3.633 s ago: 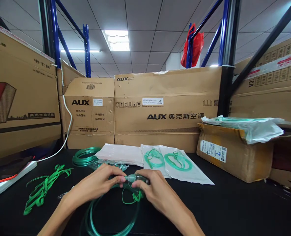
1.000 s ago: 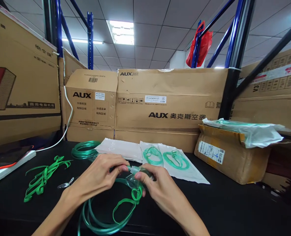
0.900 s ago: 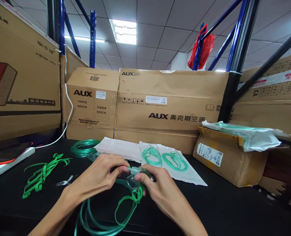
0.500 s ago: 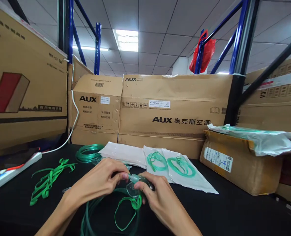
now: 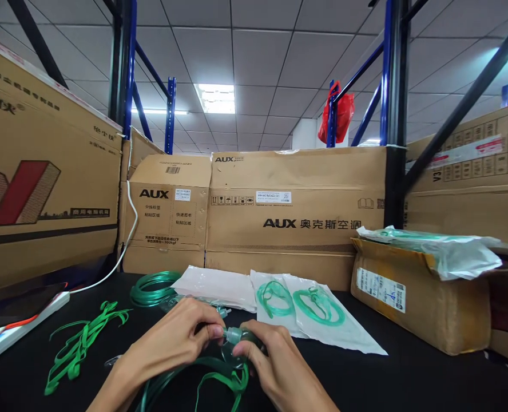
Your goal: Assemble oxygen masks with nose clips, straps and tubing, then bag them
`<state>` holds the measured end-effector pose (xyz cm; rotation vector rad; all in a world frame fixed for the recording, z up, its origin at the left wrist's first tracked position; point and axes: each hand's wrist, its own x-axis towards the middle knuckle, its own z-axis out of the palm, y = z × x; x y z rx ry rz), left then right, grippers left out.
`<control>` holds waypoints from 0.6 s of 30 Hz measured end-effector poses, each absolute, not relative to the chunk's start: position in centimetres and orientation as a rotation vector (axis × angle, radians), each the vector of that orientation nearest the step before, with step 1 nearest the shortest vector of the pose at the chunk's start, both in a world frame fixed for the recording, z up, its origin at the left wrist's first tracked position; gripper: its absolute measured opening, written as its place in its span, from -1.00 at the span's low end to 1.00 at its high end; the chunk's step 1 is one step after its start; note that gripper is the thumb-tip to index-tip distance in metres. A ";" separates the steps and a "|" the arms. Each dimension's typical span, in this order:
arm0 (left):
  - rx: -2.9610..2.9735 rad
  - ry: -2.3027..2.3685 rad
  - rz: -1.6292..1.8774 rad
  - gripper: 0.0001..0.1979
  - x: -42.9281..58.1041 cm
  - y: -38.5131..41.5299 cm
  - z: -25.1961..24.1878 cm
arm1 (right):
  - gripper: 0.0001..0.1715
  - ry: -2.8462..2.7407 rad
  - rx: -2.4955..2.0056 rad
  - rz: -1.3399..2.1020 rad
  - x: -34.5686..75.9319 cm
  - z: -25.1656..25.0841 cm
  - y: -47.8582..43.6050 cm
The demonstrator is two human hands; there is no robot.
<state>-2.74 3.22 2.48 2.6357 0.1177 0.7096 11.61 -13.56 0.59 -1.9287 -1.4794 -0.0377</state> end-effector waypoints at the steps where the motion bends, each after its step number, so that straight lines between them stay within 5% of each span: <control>1: 2.640 0.113 0.702 -0.72 -2.7 3.2 2.5 | -0.72 -1.478 -1.939 -0.059 11.7 0.4 -13.6; 18: 2.602 0.099 0.486 -0.77 -3.3 3.6 2.6 | -0.59 -1.803 -1.795 -0.354 13.2 -0.1 -14.4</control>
